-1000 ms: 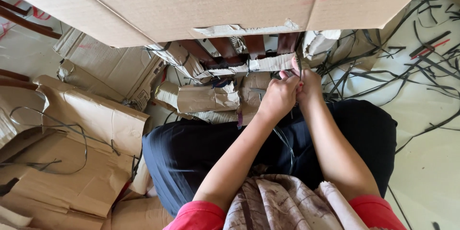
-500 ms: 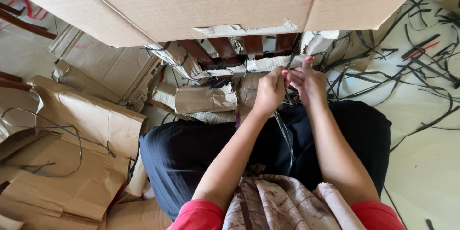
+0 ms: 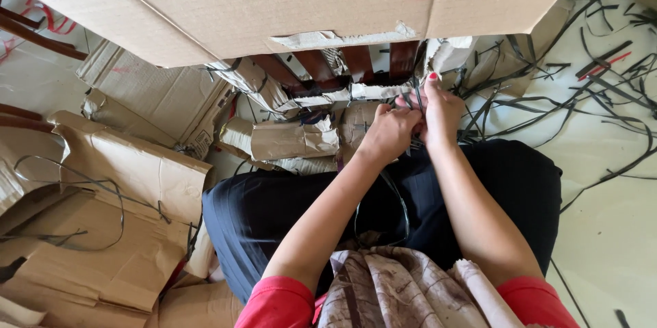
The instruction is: The person sits on the floor and uses scissors to cut black straps securing a cardboard-wrapped bundle. They repeatedly cut, pull, and remove the straps, accumulating cut pieces on the floor.
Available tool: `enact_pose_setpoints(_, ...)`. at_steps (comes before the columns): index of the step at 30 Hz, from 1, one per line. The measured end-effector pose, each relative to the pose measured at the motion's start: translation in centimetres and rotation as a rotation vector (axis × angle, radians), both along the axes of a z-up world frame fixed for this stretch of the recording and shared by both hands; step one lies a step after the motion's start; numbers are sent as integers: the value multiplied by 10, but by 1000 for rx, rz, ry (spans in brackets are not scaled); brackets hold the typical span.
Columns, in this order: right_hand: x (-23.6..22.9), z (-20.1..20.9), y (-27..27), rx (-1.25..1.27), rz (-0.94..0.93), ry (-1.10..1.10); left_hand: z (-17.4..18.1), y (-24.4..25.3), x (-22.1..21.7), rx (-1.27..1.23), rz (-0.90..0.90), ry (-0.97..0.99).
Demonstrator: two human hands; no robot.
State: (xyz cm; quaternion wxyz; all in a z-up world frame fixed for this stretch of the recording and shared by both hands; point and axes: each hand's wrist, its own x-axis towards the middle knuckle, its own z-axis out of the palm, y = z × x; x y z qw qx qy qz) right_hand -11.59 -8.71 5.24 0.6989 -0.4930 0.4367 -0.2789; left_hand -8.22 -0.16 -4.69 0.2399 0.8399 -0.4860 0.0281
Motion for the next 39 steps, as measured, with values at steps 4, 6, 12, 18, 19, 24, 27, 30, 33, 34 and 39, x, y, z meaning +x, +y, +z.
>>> enact_pose_setpoints(4,5,-17,-6,42,-3,-65,21,7,6,-48,22,36)
enact_pose_setpoints(6,5,-16,-8,138,97,-296,30,10,12,-84,61,-9)
enact_pose_setpoints(12,0,-34,-15,29,125,-360,33,8,10,-142,28,74)
enact_pose_setpoints(18,4,-35,-11,-100,149,-272,22,10,12,-264,4,279)
enact_pose_setpoints(19,3,-46,-14,-104,146,-272,27,9,7,-267,0,279)
enact_pose_setpoints(24,-2,-74,-26,-219,191,-210,37,13,-10,-466,87,693)
enact_pose_setpoints(27,-2,-82,-33,-161,207,-252,26,14,-12,-526,301,920)
enact_pose_setpoints(30,-4,-63,-24,-319,238,-267,47,13,-7,-634,467,1137)
enact_pose_setpoints(33,-6,-66,-26,-348,253,-273,45,6,0,-544,463,1174)
enact_pose_setpoints(34,-9,-56,-24,-350,253,-273,49,-1,1,-546,462,1174)
enact_pose_setpoints(39,-24,-48,-40,-509,380,31,35,-39,16,-833,546,1581)
